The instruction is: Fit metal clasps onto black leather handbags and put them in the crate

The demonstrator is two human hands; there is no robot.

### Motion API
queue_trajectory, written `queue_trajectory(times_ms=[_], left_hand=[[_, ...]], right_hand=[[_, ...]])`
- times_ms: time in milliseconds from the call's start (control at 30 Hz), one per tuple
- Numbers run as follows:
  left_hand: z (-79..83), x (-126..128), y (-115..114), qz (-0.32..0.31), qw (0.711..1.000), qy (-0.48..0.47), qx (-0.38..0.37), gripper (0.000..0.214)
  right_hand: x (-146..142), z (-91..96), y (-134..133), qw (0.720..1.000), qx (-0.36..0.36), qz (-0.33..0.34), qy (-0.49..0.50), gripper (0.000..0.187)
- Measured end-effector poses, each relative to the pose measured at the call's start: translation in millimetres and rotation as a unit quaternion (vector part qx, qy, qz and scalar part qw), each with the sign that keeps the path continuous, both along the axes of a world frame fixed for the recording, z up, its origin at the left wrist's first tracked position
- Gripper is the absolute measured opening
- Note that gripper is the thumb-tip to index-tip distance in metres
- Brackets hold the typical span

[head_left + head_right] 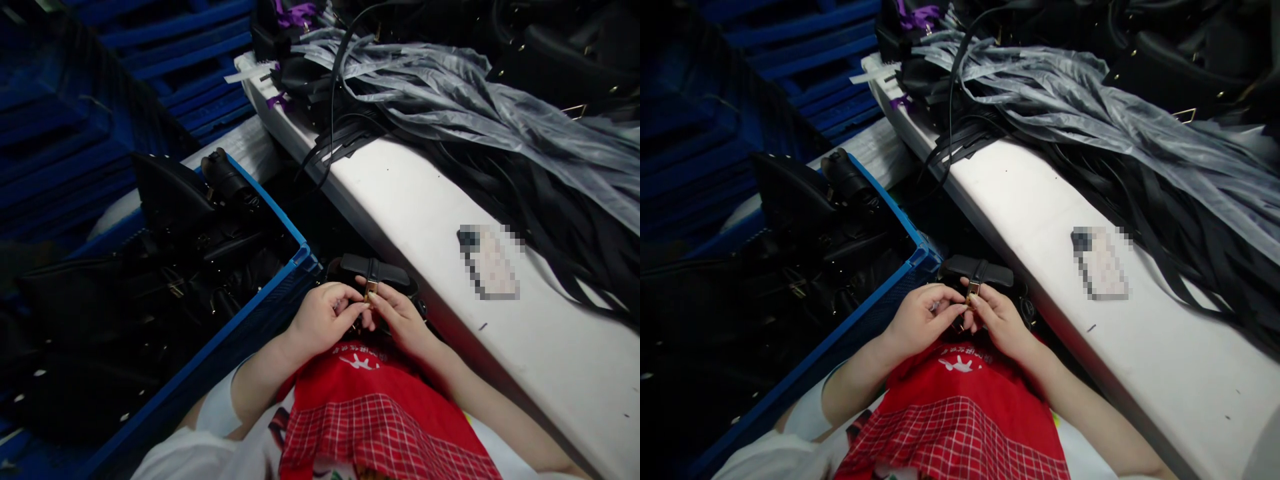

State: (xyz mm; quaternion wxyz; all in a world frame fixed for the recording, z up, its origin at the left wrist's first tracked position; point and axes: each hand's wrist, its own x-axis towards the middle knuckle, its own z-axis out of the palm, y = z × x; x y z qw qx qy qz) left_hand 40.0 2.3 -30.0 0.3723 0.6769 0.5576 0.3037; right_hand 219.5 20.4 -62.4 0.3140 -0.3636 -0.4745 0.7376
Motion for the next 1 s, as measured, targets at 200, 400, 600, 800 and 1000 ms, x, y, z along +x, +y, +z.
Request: queue_trajectory(times_ms=[200, 400, 600, 800, 1000], left_hand=[[-3.8, 3, 6, -0.021, 1.000, 0.006, -0.011, 0.019], [-9.1, 2, 7, -0.091, 0.995, 0.024, -0.037, 0.014], [-15.3, -7, -1, -0.166, 0.982, -0.010, -0.087, 0.013], [-3.1, -55, -2, 0.162, 0.943, -0.275, -0.092, 0.033], [22.1, -90, 1, 0.352, 0.875, -0.330, 0.034, 0.035]], right_hand=[[1, -6.3, -1, 0.999, 0.028, 0.007, -0.031, 0.046], [2, -12.6, 2, 0.997, -0.056, -0.044, -0.023, 0.044], [-11, -31.8, 21, 0.927, -0.262, -0.269, 0.010, 0.036], [-10, -9.6, 14, 0.976, -0.005, -0.174, -0.128, 0.026], [-2, 92.2, 27, 0.892, 0.354, 0.240, -0.149, 0.031]])
